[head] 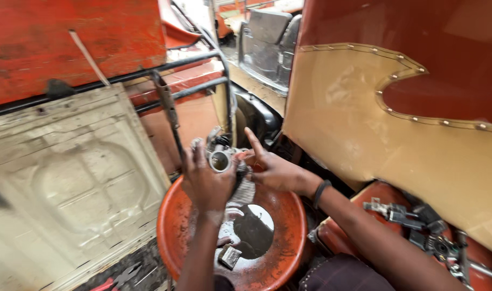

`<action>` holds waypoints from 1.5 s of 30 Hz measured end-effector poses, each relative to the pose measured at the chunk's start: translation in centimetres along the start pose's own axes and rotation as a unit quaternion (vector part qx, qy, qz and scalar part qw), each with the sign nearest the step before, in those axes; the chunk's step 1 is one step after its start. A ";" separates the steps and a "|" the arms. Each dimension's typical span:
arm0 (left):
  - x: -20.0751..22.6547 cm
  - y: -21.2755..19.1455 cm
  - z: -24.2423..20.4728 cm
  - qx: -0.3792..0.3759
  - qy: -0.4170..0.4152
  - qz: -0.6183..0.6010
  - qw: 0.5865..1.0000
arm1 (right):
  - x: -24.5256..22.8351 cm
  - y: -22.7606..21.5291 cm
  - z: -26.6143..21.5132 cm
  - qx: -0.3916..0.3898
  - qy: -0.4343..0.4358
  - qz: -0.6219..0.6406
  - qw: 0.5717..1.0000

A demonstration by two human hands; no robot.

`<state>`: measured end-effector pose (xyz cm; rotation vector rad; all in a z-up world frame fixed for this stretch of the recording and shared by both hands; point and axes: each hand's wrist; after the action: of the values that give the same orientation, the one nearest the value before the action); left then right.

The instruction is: The person cleans an automotive component over a basin by wiping it with a cloth, then handles small mechanical parts and a screwdriver.

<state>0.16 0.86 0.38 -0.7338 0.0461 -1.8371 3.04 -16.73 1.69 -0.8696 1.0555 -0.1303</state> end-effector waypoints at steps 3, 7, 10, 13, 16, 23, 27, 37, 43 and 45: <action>0.3 -1.0 1.0 0.074 0.079 -0.019 0.994 | 2.0 2.0 0.3 0.018 0.138 0.563 0.815; 0.1 -2.2 1.8 0.069 0.021 -0.106 0.992 | 1.9 2.2 1.2 0.037 -0.068 0.427 0.901; -0.8 -2.8 0.9 0.014 0.059 -0.129 0.990 | -0.5 2.8 0.5 0.149 -0.074 0.127 0.978; 0.1 -1.4 1.2 -0.045 -0.022 -0.198 0.979 | -2.8 1.6 0.3 0.222 -0.026 -0.027 0.974; 0.4 -0.2 0.4 -0.074 -0.105 -0.221 0.967 | -3.0 1.0 -0.3 0.229 0.008 -0.127 0.965; -0.7 0.7 -0.7 -0.083 -0.172 -0.158 0.969 | -1.8 1.3 -1.0 0.245 0.002 0.058 0.968; -1.1 0.8 -0.7 -0.074 -0.158 -0.123 0.977 | -0.7 1.2 -0.8 0.249 -0.061 0.002 0.967; -0.6 -0.3 -0.5 -0.055 -0.126 -0.083 0.987 | -0.4 1.4 -1.1 0.092 -0.074 -0.188 0.975; 0.2 0.4 -1.8 -0.104 -0.059 -0.075 0.990 | 1.0 1.9 -1.3 0.099 -0.019 -0.127 0.987; 0.6 0.7 -1.5 -0.041 -0.114 -0.159 0.980 | 1.1 1.5 -0.7 0.137 -0.044 0.004 0.990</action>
<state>-0.13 -0.41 -0.82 -1.0550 -0.1549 -2.0474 2.64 -16.64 -0.26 -0.6178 0.9322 -0.2226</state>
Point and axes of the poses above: each hand's wrist, its own z-axis towards the middle knuckle, its own y-axis out of the palm, x = y × z, and after that the axes turned 1 degree about x, right-handed
